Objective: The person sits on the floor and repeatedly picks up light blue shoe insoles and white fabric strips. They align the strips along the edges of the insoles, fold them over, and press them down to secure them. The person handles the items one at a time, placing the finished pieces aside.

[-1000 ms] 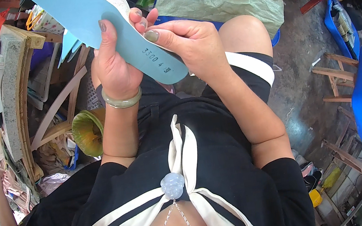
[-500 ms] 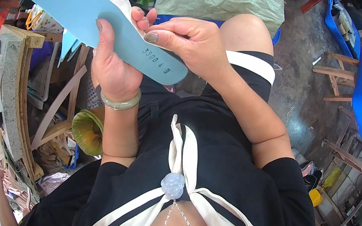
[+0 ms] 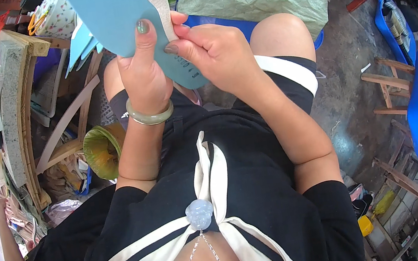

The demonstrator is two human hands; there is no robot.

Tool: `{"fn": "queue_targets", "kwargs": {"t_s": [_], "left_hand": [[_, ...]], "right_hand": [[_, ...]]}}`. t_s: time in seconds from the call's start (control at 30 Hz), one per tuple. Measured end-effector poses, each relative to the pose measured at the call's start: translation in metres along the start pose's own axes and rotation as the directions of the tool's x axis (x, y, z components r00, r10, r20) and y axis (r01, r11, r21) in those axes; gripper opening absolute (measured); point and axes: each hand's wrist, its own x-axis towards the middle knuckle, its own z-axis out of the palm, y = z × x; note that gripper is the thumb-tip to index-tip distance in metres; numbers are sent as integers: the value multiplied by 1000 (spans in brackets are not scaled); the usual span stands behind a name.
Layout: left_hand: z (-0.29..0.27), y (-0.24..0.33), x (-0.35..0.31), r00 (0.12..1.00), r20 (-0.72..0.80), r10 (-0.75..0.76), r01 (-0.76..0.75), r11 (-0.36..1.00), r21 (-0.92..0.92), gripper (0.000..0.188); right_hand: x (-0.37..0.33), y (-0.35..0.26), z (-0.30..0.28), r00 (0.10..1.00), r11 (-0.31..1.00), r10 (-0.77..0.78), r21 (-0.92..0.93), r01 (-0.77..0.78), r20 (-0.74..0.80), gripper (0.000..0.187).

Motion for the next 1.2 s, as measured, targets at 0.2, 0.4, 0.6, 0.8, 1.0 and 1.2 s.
{"fn": "queue_targets", "kwargs": {"t_s": [0.2, 0.4, 0.6, 0.8, 1.0, 1.2], "left_hand": [[3, -9, 4, 982, -18, -187, 176, 951, -253, 42], [0, -17, 6, 946, 6, -325, 300, 867, -398, 42], [-24, -10, 13, 831, 365, -420, 531, 796, -292, 35], [-27, -10, -3, 833, 362, -419, 536, 776, -333, 57], [-36, -28, -9, 891, 265, -369, 421, 890, -177, 56], [-25, -16, 1, 993, -63, -98, 87, 982, -169, 43]], "right_hand": [[13, 27, -10, 982, 975, -181, 138, 171, 60, 15], [14, 22, 1, 1000, 928, 6, 374, -9, 10, 17], [29, 20, -24, 958, 865, 198, 422, -271, 209, 30], [25, 27, -2, 980, 791, 198, 586, -173, 22, 30], [39, 32, -2, 995, 906, 96, 414, -84, -9, 30], [8, 31, 0, 972, 796, 168, 559, -233, 166, 34]]}}
